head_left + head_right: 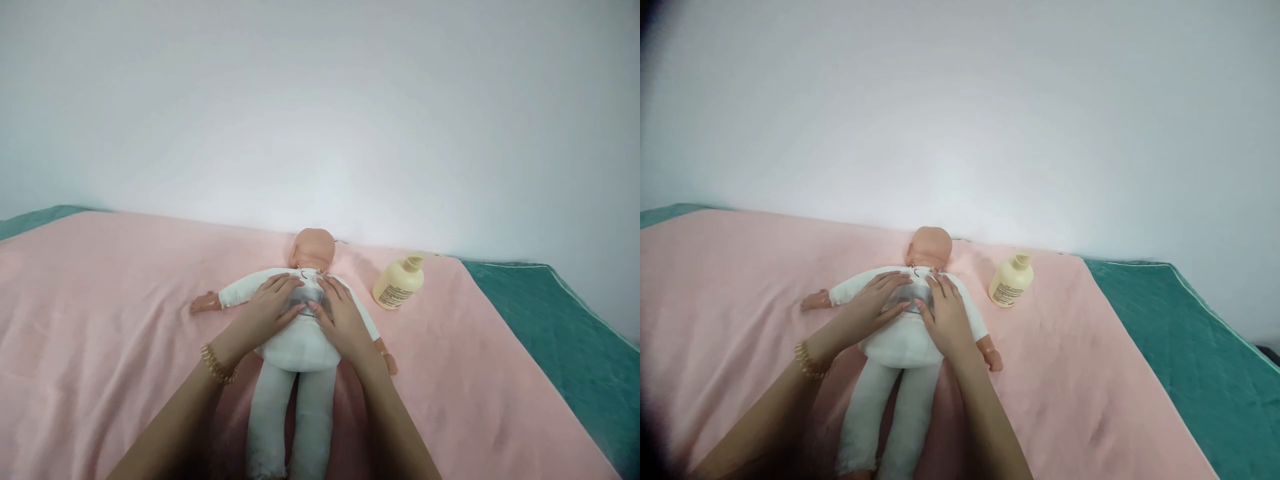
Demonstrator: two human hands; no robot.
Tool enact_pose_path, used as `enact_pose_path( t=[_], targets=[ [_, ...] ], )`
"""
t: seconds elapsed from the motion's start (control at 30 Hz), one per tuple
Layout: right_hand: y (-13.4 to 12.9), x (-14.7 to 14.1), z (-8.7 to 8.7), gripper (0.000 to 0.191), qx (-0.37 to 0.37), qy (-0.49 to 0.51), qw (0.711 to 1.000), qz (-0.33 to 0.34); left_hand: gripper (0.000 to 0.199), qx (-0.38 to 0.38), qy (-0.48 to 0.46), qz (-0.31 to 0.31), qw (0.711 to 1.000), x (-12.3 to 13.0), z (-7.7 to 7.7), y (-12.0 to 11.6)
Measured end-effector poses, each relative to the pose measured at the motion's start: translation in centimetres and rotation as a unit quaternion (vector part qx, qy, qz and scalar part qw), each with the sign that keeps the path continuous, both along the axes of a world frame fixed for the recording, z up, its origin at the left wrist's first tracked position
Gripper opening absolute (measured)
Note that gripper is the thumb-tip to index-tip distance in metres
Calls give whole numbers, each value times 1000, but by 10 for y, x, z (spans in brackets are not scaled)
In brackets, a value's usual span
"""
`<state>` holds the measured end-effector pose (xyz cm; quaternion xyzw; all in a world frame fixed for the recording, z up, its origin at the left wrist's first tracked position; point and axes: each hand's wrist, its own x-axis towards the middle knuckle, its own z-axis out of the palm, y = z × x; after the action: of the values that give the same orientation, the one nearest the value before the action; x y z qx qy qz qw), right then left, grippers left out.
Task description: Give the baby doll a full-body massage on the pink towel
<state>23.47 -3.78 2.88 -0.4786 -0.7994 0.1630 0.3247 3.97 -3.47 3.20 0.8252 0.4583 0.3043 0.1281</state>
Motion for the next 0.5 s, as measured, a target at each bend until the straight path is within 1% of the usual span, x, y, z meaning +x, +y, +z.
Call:
enact_pose_path(
  t=[0.03,0.1,0.17,0.23,0.3,0.37,0.43,0.5],
  targets=[
    [-6,2,9,39,0,-1,1000,-4,34,-14,2,-5,1000,-2,9,-5],
    [-18,6,28,30,-29,-6,1000,0,31,-58,7,-18,998,-7,26,-17],
    [-31,10,45,27,-91,-29,995,43,31,-104,20,-44,993,-12,40,-28],
    [-42,11,56,28,-137,-58,984,96,29,-150,42,-96,983,-16,49,-37],
    [-50,10,61,28,-159,-88,974,137,26,-191,53,-151,968,-18,52,-43],
    [-55,7,62,25,-167,-111,969,147,24,-223,48,-186,956,-17,51,-45],
    [-57,6,60,25,-169,-112,970,133,24,-241,37,-196,950,-15,48,-46],
    [-57,5,57,26,-170,-97,973,122,25,-253,27,-192,948,-12,46,-46]
  ],
)
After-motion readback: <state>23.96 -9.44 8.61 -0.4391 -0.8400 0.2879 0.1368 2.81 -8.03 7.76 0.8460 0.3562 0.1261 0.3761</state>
